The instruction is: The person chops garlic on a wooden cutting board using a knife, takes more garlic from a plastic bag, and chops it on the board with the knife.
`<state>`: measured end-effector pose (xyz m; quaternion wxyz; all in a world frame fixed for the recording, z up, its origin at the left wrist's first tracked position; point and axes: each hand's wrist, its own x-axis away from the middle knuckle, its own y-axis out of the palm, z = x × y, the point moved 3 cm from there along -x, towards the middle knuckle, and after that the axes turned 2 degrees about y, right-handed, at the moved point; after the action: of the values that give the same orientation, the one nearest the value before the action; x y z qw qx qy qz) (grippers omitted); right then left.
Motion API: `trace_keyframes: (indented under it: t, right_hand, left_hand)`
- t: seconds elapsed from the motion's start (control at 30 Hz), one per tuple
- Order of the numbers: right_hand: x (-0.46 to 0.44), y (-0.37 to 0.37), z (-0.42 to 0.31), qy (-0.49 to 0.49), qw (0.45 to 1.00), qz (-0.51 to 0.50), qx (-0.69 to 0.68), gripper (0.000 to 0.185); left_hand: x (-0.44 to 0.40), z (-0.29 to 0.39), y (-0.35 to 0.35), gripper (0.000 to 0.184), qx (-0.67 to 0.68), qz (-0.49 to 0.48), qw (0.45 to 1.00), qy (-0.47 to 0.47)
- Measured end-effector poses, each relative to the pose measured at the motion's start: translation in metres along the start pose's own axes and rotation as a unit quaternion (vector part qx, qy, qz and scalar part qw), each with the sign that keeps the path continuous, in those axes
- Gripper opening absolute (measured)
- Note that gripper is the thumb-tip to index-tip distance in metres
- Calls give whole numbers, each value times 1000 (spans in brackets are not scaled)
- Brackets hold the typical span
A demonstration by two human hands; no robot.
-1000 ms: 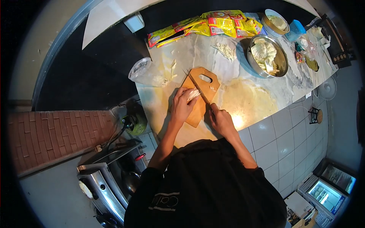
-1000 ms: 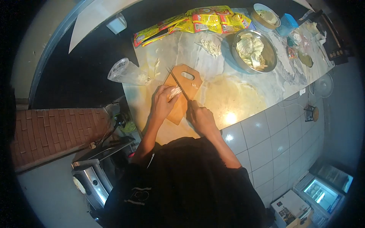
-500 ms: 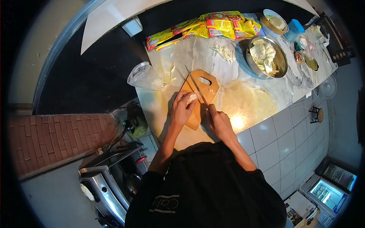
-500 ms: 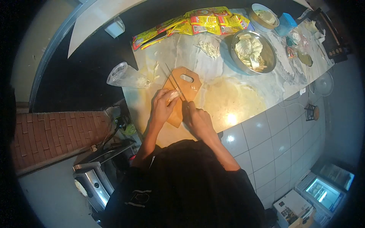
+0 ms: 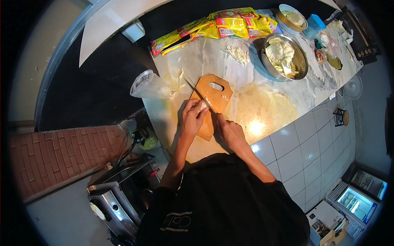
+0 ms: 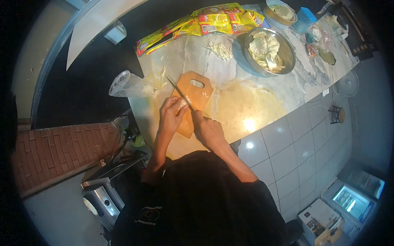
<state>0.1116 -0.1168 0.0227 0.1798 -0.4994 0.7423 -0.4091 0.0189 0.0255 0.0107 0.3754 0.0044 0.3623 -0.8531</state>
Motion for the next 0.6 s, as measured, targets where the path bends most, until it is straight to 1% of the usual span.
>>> trace_keyframes:
  t: [0.13,0.3,0.47,0.6]
  right_hand:
    - [-3,7,3,22,999,-24,9,20]
    - [-5,10,4,26,999,-25,19,17]
    - [-6,11,-1,43,998,-23,32,17]
    - [-5,7,-1,39,999,-23,26,18]
  left_hand:
    - [1,-1,3,30,1,4,1000,-3]
    - [0,5,0,30,-3,8,1000,2]
    - [2,4,1,31,-5,15,1000,7]
    - [2,2,1,32,-4,19,1000,-8]
